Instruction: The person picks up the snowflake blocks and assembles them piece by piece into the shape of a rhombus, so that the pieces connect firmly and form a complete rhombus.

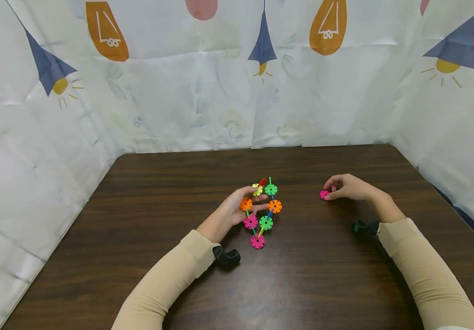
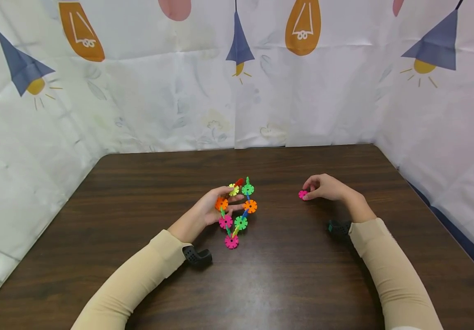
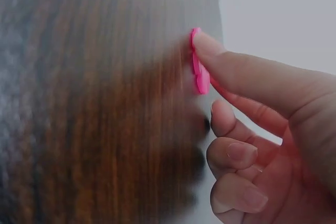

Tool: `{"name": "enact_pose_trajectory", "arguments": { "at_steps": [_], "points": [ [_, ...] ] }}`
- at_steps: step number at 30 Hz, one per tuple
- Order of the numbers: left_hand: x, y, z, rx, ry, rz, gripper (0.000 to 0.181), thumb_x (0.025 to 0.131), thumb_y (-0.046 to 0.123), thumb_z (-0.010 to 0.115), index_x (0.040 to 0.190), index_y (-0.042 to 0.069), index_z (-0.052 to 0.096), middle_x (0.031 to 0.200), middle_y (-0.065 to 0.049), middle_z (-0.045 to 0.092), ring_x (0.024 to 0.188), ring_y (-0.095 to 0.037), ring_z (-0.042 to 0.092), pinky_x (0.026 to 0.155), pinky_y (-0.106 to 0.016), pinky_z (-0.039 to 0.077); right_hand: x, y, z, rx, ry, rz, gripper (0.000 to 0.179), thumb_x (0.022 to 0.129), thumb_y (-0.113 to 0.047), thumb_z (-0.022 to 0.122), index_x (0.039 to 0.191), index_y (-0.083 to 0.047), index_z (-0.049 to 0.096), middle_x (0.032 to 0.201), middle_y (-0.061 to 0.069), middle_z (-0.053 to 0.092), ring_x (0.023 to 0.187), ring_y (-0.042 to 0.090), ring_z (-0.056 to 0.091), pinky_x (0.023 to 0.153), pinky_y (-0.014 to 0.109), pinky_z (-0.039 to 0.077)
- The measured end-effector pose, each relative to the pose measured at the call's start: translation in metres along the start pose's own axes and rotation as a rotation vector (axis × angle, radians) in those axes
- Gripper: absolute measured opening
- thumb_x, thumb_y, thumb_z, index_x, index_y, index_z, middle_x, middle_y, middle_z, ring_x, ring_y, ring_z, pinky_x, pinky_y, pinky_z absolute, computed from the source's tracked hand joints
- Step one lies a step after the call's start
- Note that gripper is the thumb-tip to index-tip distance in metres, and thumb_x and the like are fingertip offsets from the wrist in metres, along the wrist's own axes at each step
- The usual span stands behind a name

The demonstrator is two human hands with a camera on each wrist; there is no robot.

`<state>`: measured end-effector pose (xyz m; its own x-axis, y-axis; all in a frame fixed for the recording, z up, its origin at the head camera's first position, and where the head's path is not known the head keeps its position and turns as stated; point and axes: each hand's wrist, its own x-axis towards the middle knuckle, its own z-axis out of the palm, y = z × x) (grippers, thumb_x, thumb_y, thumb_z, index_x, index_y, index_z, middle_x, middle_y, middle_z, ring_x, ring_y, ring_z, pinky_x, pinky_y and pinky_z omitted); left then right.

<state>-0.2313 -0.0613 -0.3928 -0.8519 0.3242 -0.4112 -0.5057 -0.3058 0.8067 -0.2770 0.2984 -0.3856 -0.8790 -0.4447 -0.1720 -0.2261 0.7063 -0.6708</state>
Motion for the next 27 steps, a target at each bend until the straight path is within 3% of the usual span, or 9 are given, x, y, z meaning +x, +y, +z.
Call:
{"name": "enact_pose_trajectory", "arguments": {
  "at_steps": [7, 15, 27],
  "points": [
    [0.000, -0.001, -0.003, -0.043, -0.041, 0.007, 0.010, 0.105, 0.017, 0.050, 0.097, 0.012, 0.053, 0.098, -0.008, 0.073, 0.124, -0.045, 0.060, 0.049, -0.016, 0.039, 0.000, -0.001, 0.000, 0.037, 0.011, -0.026, 0.028, 0.092, -0.016, 0.079, 0.106, 0.000, 0.061, 0.095, 0.006, 0.060, 0.088, 0.023, 0.051, 0.077, 0.035, 0.042],
    [0.001, -0.002, -0.003, -0.053, -0.031, -0.003, 0.008, 0.105, 0.019, 0.049, 0.108, 0.011, 0.049, 0.106, -0.010, 0.071, 0.132, -0.047, 0.052, 0.058, -0.023, 0.045, -0.001, -0.009, 0.002, 0.119, 0.009, -0.053, 0.022, 0.096, -0.008, 0.072, 0.110, 0.004, 0.060, 0.085, 0.008, 0.068, 0.077, 0.018, 0.058, 0.072, 0.030, 0.046],
    [0.001, -0.002, -0.001, -0.044, -0.007, -0.010, 0.012, 0.105, 0.020, 0.051, 0.113, 0.012, 0.049, 0.107, -0.009, 0.070, 0.131, -0.046, 0.053, 0.061, -0.024, 0.050, 0.006, -0.038, 0.004, 0.171, 0.171, -0.092, 0.023, 0.099, -0.014, 0.071, 0.114, 0.003, 0.065, 0.094, 0.011, 0.074, 0.093, 0.033, 0.065, 0.078, 0.036, 0.050]
  ]
}}
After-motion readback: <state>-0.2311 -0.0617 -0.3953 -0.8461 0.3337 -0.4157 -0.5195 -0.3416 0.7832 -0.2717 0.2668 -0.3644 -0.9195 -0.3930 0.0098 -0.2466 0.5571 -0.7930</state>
